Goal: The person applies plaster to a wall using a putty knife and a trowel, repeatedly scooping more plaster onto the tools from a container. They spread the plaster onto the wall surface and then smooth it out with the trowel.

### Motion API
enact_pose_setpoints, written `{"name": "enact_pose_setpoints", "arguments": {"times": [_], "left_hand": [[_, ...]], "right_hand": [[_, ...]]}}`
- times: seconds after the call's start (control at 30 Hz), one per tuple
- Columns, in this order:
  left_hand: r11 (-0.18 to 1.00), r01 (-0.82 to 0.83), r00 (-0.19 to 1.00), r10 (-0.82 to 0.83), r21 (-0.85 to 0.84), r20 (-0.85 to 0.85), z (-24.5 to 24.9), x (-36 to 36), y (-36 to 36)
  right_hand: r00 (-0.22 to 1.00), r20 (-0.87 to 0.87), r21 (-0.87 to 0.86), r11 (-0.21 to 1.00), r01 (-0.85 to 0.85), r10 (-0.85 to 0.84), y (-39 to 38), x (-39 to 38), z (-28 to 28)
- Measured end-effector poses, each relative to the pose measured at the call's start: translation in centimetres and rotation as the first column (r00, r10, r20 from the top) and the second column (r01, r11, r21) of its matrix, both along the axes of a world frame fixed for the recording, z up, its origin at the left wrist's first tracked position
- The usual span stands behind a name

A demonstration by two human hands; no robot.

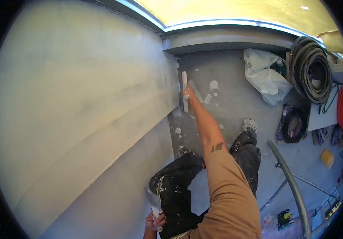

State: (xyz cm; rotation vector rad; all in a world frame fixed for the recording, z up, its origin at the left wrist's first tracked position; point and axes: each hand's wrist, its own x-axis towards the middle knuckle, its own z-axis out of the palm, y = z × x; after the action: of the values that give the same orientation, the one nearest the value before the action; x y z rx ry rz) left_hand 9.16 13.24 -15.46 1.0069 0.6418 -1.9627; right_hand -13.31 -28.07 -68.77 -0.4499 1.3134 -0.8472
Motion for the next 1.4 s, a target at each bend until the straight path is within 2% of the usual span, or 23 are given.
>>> {"name": "enact_pose_setpoints", "arguments": {"times": [0.07,0.13,0.2,0.27,0.3,0.37,0.43,0.5,0.53,0.57,0.63,0.67,0.77,0.8,0.9,0.93,0.97,1.03,1.17,1.23,1.3,1.37,1.4], "left_hand": [[0.999,-0.025,0.996,0.021,-0.041,-0.092,-0.9,0.3,-0.8],[0.995,-0.055,0.982,0.038,-0.087,-0.182,-1.2,0.2,-1.3],[0.996,-0.07,0.996,0.066,-0.056,-0.06,-0.5,-0.2,-1.4],[0.995,-0.094,0.989,0.091,-0.02,-0.12,-0.1,0.5,-0.7],[0.993,-0.117,0.978,0.118,0.014,-0.175,0.3,0.6,-0.3],[0.993,-0.115,0.978,0.115,0.009,-0.172,1.4,0.0,-0.7],[0.994,-0.114,0.98,0.111,-0.004,-0.168,2.8,-0.4,-0.7],[0.998,-0.061,0.998,0.061,0.013,0.001,3.6,-0.5,-0.7],[0.998,-0.066,0.97,0.061,-0.013,-0.235,4.1,-0.1,-0.7],[0.996,-0.074,0.968,0.062,-0.041,-0.242,5.3,-0.3,-0.7],[1.0,0.004,1.0,-0.005,0.006,0.03,8.1,-0.9,-0.5],[0.999,0.038,0.999,-0.038,0.01,0.025,9.4,-0.6,-0.3],[0.998,0.001,1.0,-0.003,-0.064,-0.021,14.7,-0.4,-2.0],[0.997,-0.003,1.0,0.003,-0.081,0.004,16.0,-0.4,-2.2],[0.979,0.051,0.998,-0.045,-0.197,0.033,18.0,-0.3,-0.7],[0.946,0.019,0.998,-0.035,-0.323,-0.044,18.1,0.1,-1.4],[0.942,0.016,0.998,-0.035,-0.334,-0.05,18.5,-0.1,-0.7],[0.918,0.017,0.994,0.028,-0.397,0.108,21.5,-1.3,-2.8],[0.874,0.136,0.972,-0.026,-0.467,0.233,22.5,-0.9,-4.1],[0.789,0.09,0.995,-0.046,-0.608,0.088,25.3,-1.6,-5.1],[0.784,0.146,0.986,-0.069,-0.604,0.149,27.6,-1.9,-5.3],[0.72,0.243,0.947,-0.033,-0.649,0.318,27.3,-1.8,-5.3],[0.715,0.247,0.946,-0.032,-0.654,0.322,28.2,-1.9,-6.7]], "right_hand": [[0.998,-0.026,-0.13,0.99,-0.062,0.059,0.5,1.1,-5.1],[0.999,0.008,-0.137,0.99,-0.029,0.031,0.3,1.9,-2.3],[0.999,0.038,-0.139,0.99,0.005,0.0,0.2,2.1,-0.1],[0.984,-0.072,-0.364,0.914,-0.181,0.166,0.2,1.4,2.2],[0.982,-0.08,-0.368,0.91,-0.188,0.171,0.3,1.3,4.4],[0.992,0.029,-0.362,0.926,-0.105,0.123,0.6,1.6,10.5],[0.984,0.044,-0.346,0.927,-0.146,0.172,0.7,1.4,17.1],[0.974,0.052,-0.334,0.923,-0.191,0.22,0.4,1.1,25.0],[0.974,0.023,-0.345,0.916,-0.204,0.226,0.1,1.2,29.9],[0.972,-0.005,-0.357,0.908,-0.22,0.234,-0.2,1.4,34.5],[0.969,-0.043,-0.357,0.902,-0.242,0.243,-0.6,2.0,42.6],[0.967,-0.077,-0.325,0.911,-0.253,0.241,-0.5,2.2,46.2],[0.941,-0.129,-0.34,0.878,-0.337,0.312,-1.3,2.9,54.8],[0.955,-0.022,-0.387,0.879,-0.28,0.294,-1.0,3.1,59.6],[0.945,0.006,-0.356,0.883,-0.305,0.328,0.3,2.8,71.5],[0.94,0.061,-0.379,0.879,-0.289,0.335,-0.2,3.0,74.7],[0.94,0.052,-0.387,0.875,-0.291,0.336,0.0,2.9,78.2],[0.936,-0.011,-0.488,0.815,-0.313,0.352,0.4,2.7,84.1],[0.941,-0.04,-0.526,0.793,-0.306,0.336,-0.6,3.1,95.9],[0.87,0.158,-0.572,0.761,-0.305,0.467,-1.0,2.4,101.7],[0.883,0.103,-0.518,0.782,-0.346,0.459,0.1,2.0,109.3],[0.847,0.15,-0.542,0.759,-0.361,0.51,0.3,1.0,114.3],[0.836,0.185,-0.573,0.748,-0.335,0.516,-1.3,0.6,116.1]]}}
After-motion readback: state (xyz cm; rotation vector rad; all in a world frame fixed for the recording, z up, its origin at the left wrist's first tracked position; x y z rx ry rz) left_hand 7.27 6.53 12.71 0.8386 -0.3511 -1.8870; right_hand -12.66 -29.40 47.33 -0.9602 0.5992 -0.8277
